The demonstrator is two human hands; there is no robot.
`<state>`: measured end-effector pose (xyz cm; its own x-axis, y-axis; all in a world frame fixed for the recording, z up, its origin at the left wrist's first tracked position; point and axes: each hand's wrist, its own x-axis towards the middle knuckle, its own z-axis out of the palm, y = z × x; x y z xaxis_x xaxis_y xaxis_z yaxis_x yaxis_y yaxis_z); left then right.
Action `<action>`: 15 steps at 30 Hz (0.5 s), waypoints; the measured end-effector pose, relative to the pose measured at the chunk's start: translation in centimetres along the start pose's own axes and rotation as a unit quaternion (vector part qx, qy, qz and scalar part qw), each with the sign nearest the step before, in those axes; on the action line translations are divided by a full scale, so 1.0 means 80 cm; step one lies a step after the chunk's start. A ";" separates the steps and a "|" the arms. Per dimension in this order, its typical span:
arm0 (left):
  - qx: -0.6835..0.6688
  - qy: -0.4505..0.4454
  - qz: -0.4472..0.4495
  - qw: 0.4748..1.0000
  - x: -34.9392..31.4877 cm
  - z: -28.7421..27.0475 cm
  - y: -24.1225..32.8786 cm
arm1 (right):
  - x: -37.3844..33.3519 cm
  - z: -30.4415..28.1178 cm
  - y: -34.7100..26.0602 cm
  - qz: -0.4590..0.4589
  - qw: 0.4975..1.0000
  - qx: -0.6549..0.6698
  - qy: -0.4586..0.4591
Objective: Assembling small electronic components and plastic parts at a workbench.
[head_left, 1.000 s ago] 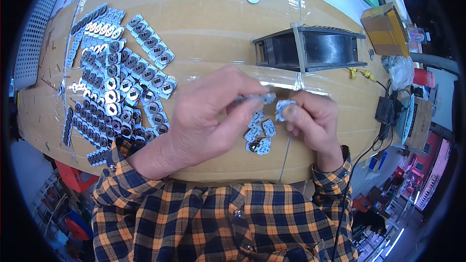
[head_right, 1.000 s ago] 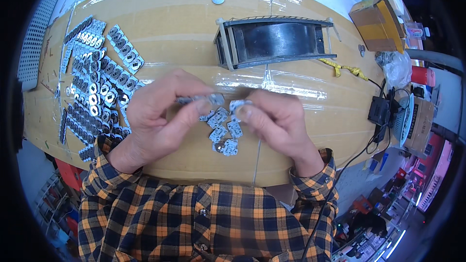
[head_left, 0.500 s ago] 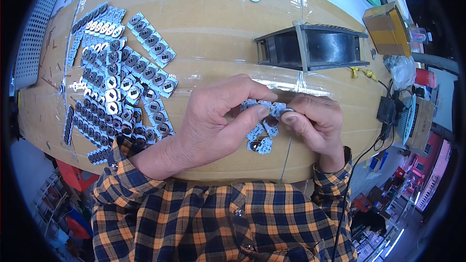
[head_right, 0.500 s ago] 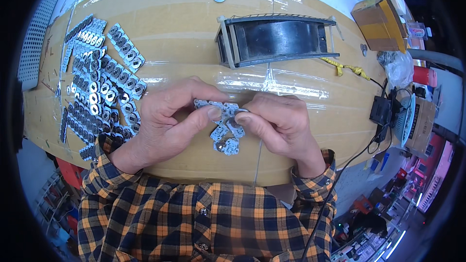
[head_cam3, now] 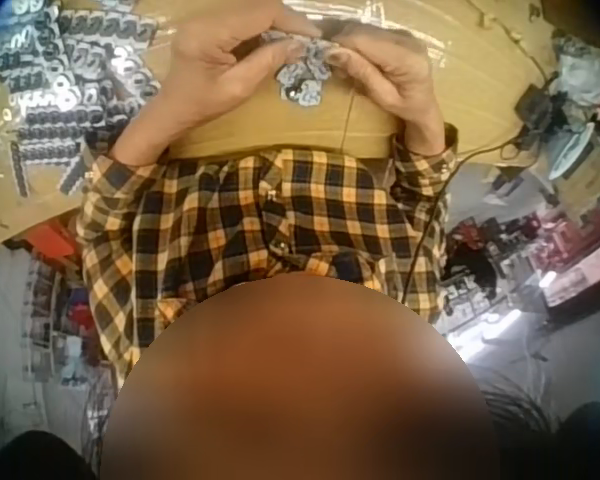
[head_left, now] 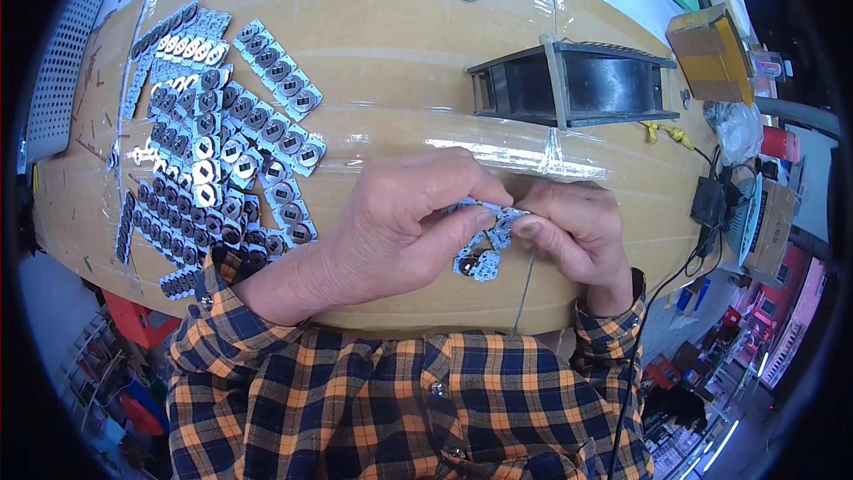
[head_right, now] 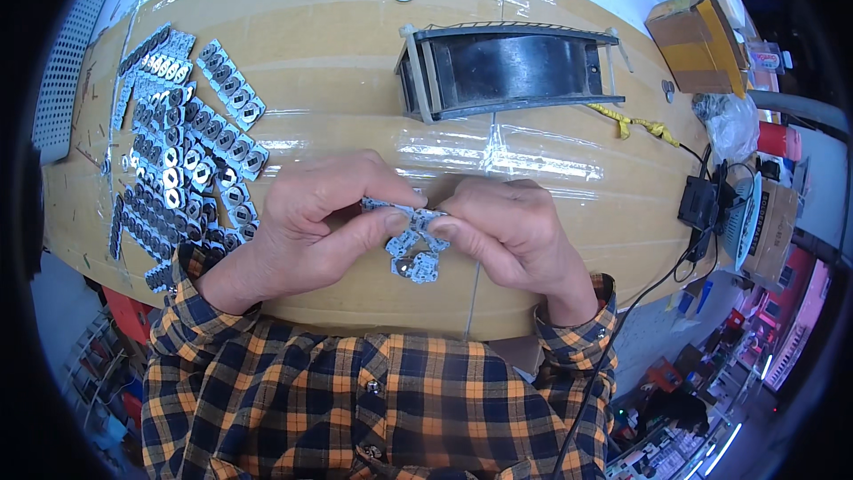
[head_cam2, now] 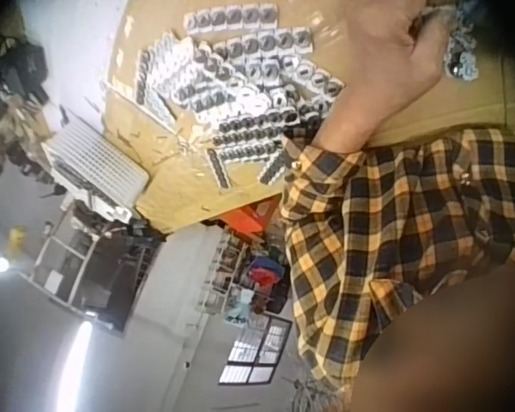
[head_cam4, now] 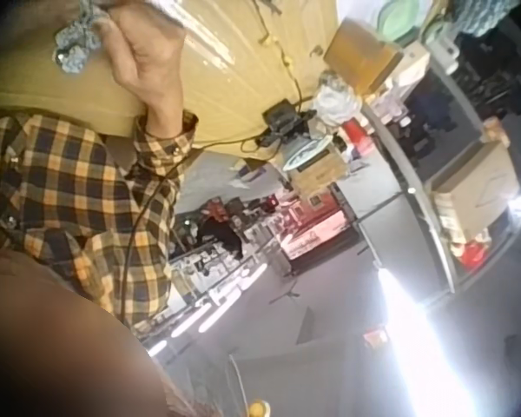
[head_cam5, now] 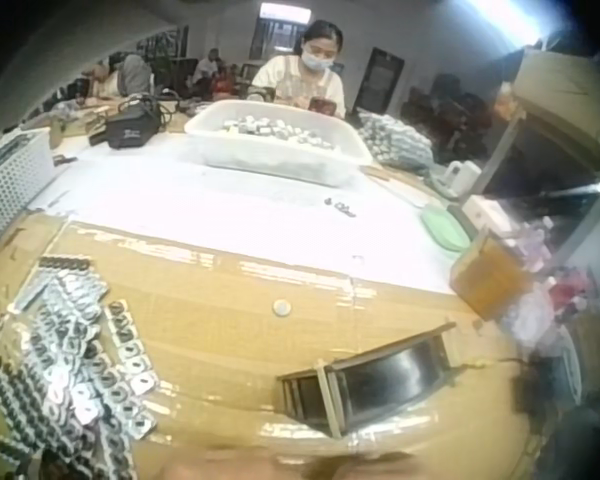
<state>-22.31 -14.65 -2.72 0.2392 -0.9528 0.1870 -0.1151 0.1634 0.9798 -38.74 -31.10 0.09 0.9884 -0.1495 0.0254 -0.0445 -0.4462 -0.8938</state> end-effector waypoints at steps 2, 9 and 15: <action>-0.016 0.003 -0.030 0.999 -0.001 0.002 0.002 | -0.001 0.000 0.000 0.015 1.000 -0.004 0.004; -0.235 0.079 -0.185 0.951 -0.003 0.018 0.012 | -0.002 0.011 -0.003 0.094 0.987 0.109 0.075; -0.382 -0.031 -0.200 0.902 0.001 -0.002 0.012 | -0.007 0.008 -0.005 0.183 0.902 0.389 0.040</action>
<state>-22.21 -14.55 -1.77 0.0579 -0.9831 -0.1740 0.6717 -0.0906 0.7352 -39.18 -30.32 0.13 0.9131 -0.2383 -0.3308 -0.2200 0.3951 -0.8919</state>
